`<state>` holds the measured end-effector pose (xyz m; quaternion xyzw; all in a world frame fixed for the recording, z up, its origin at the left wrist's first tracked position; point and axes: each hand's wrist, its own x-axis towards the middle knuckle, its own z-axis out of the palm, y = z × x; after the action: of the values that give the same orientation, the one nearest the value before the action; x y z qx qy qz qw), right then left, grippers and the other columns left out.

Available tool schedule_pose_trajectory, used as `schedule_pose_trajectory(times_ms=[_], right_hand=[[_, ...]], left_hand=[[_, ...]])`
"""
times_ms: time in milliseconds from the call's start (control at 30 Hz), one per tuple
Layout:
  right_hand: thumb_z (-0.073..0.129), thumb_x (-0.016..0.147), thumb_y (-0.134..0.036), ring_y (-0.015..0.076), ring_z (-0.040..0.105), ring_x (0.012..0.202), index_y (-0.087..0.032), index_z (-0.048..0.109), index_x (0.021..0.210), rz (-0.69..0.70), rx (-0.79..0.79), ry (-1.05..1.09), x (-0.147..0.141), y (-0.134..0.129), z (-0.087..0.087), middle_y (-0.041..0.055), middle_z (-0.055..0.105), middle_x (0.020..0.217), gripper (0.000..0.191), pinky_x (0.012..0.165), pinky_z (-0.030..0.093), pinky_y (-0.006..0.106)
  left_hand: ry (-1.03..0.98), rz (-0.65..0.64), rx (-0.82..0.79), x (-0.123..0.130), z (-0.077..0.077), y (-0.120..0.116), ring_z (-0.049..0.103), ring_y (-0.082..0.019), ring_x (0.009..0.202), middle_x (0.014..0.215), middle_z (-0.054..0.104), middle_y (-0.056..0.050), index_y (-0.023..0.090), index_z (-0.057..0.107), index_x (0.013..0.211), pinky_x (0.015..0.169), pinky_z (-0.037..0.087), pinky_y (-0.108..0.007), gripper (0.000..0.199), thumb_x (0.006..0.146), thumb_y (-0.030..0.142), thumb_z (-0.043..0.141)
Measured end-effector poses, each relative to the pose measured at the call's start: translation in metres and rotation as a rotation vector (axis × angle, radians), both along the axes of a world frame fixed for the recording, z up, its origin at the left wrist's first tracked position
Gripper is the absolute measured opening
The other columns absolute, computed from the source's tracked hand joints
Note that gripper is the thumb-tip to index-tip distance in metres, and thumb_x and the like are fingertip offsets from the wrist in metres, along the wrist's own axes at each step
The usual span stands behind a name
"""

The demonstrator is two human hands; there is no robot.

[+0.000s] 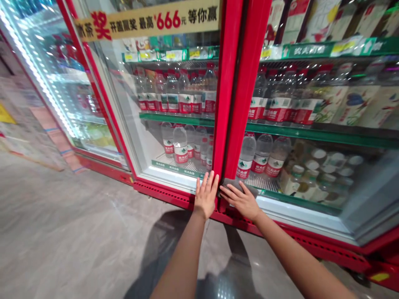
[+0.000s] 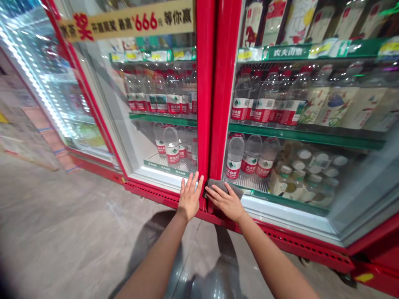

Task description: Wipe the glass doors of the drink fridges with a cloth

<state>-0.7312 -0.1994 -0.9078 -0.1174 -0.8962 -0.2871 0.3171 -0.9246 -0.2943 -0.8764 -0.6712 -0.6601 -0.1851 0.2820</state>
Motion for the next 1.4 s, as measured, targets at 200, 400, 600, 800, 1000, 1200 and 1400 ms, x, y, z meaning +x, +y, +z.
schedule_pose_trajectory(times_ms=[200,400,600,800,1000,1200,1400], right_hand=[[0.053,0.095,-0.014,0.0201,0.039,0.146,-0.034,0.05,0.147,-0.064,0.091,0.088,0.006,0.013,0.084,-0.0042,0.048,0.155,0.056,0.128,0.0,0.051],[0.056,0.091,-0.016,0.0242,0.032,0.15,-0.032,0.048,0.149,-0.095,0.146,0.186,0.005,0.027,0.175,-0.0003,0.045,0.158,0.061,0.127,0.003,0.053],[0.057,0.091,-0.018,0.0264,0.032,0.149,-0.032,0.053,0.145,-0.114,0.285,0.264,0.006,0.043,0.275,-0.0001,0.043,0.159,0.056,0.126,0.009,0.054],[0.058,0.093,-0.022,0.0281,0.035,0.148,-0.031,0.06,0.135,-0.115,0.366,0.317,0.006,0.058,0.38,0.0018,0.046,0.158,0.043,0.124,0.016,0.055],[0.057,0.094,-0.023,0.0273,0.03,0.151,-0.031,0.063,0.127,-0.058,0.384,0.315,0.002,0.075,0.491,-0.0004,0.049,0.155,0.034,0.122,0.023,0.054],[0.055,0.093,-0.023,0.0299,0.029,0.151,-0.033,0.061,0.133,-0.048,0.305,0.287,0.008,0.081,0.55,-0.0014,0.046,0.157,0.041,0.122,0.024,0.056],[0.056,0.094,-0.026,0.027,0.031,0.15,-0.034,0.06,0.135,-0.023,0.331,0.244,0.016,0.083,0.586,-0.0029,0.047,0.157,0.042,0.125,0.019,0.054]], left_hand=[[-0.104,-0.018,0.204,0.016,0.02,0.013,0.012,-0.028,0.156,0.167,0.025,-0.013,0.017,0.009,0.162,0.123,0.027,-0.056,0.089,0.083,-0.002,0.044],[-0.125,0.014,0.407,0.049,0.068,0.034,0.015,-0.026,0.156,0.163,0.033,-0.016,0.012,0.0,0.161,0.124,0.029,-0.054,0.079,0.095,0.009,0.043],[-0.085,0.061,0.6,0.08,0.134,0.073,0.017,-0.029,0.155,0.16,0.039,-0.017,0.01,0.026,0.157,0.124,0.03,-0.056,0.065,0.096,0.013,0.045],[-0.035,-0.055,0.724,0.083,0.228,0.111,0.019,-0.028,0.154,0.16,0.038,-0.019,0.007,0.035,0.152,0.123,0.034,-0.054,0.067,0.086,0.002,0.044],[-0.016,-0.106,0.711,0.074,0.339,0.126,0.017,-0.028,0.154,0.164,0.029,-0.018,0.008,0.023,0.158,0.125,0.031,-0.051,0.077,0.084,0.001,0.044],[-0.007,-0.06,0.773,0.08,0.403,0.14,0.018,-0.028,0.154,0.167,0.022,-0.017,0.01,0.017,0.16,0.126,0.028,-0.048,0.077,0.088,-0.001,0.04],[0.015,0.008,0.826,0.091,0.421,0.14,0.015,-0.026,0.154,0.168,0.018,-0.016,0.006,0.014,0.16,0.129,0.019,-0.043,0.075,0.09,0.0,0.04]])
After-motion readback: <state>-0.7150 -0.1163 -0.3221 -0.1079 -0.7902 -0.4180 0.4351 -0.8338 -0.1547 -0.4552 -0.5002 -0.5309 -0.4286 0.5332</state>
